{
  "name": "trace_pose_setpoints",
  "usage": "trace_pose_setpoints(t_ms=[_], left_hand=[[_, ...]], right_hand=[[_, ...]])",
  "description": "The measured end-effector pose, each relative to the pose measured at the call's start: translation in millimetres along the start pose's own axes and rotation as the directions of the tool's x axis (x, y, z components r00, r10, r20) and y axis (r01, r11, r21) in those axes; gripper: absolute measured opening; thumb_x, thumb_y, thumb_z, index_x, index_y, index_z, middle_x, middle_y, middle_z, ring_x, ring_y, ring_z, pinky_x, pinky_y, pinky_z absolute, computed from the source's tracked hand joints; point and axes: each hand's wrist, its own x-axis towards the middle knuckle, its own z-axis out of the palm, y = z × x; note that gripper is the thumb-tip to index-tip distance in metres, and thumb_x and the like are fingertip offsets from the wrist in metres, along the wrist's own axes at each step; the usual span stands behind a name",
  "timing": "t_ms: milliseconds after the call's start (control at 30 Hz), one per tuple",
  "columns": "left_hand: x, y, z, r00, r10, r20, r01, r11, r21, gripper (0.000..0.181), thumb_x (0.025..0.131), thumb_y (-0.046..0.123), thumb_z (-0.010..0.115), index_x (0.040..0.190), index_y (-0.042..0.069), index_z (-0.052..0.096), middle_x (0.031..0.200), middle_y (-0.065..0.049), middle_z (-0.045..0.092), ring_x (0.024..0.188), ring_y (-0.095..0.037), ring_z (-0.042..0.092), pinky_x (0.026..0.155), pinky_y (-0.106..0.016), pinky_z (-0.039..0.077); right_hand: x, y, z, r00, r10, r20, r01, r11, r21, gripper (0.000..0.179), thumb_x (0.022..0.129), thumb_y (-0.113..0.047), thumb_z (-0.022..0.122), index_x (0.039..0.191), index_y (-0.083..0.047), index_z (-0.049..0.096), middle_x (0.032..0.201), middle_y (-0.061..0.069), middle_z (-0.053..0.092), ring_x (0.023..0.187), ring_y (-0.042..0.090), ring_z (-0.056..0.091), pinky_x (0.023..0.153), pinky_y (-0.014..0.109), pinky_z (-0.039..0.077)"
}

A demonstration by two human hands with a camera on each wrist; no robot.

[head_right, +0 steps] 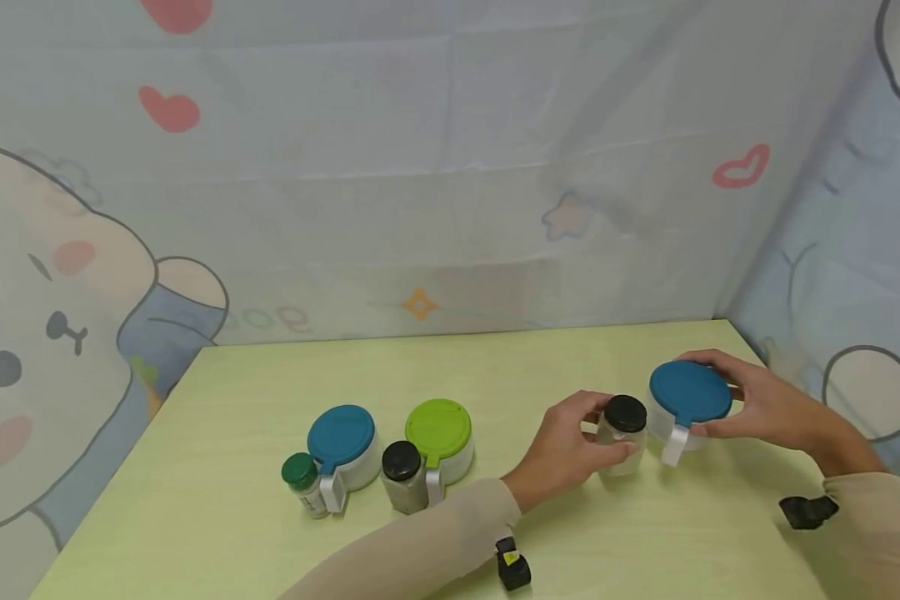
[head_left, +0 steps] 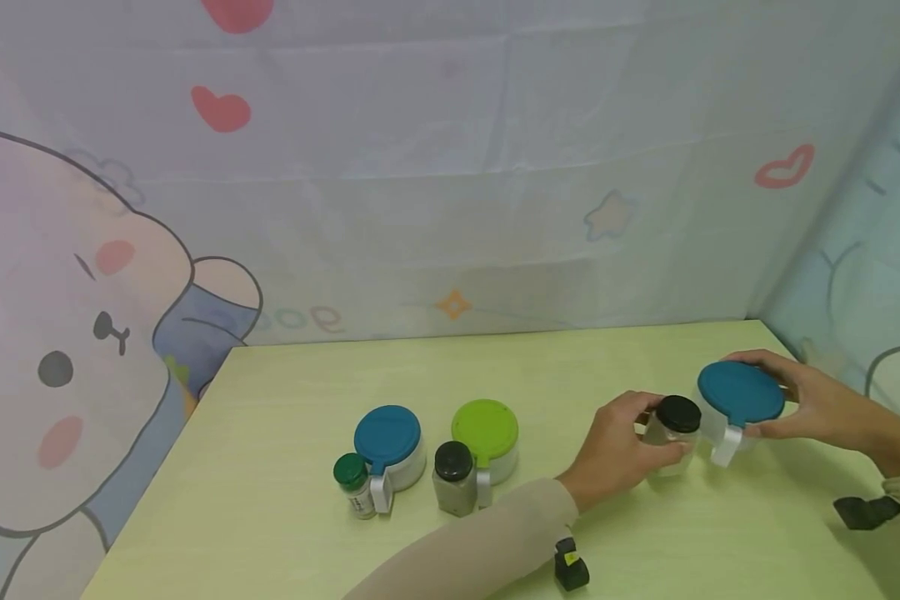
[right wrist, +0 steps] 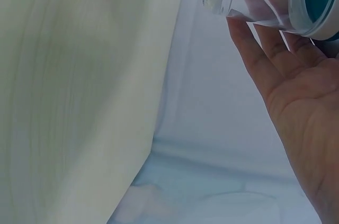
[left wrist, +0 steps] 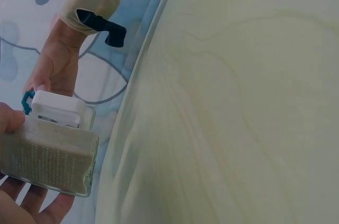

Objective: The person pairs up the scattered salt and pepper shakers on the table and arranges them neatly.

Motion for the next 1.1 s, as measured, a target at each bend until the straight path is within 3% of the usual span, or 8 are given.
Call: trace_pose_setpoints(t_ms=[1100], left_hand=[[-21.5,-6.1,-28.5,0.998,-0.061,-0.029,0.059,0.996,-0.060,0.042,0.087,0.018,0.081,0.126,0.012,0.064,0.118,0.004,0.063,0.105,0.001,0.057,0.080,-0.011,0.053]], right_hand=[[27.9,-21,19,0.990,-0.101,0.098,0.089,0.989,0.114,0.088,0.077,-0.004,0.087,0.152,-0.012,0.040,0.138,-0.016,0.051,0.116,0.000,0.054,0.084,0.023,0.053]])
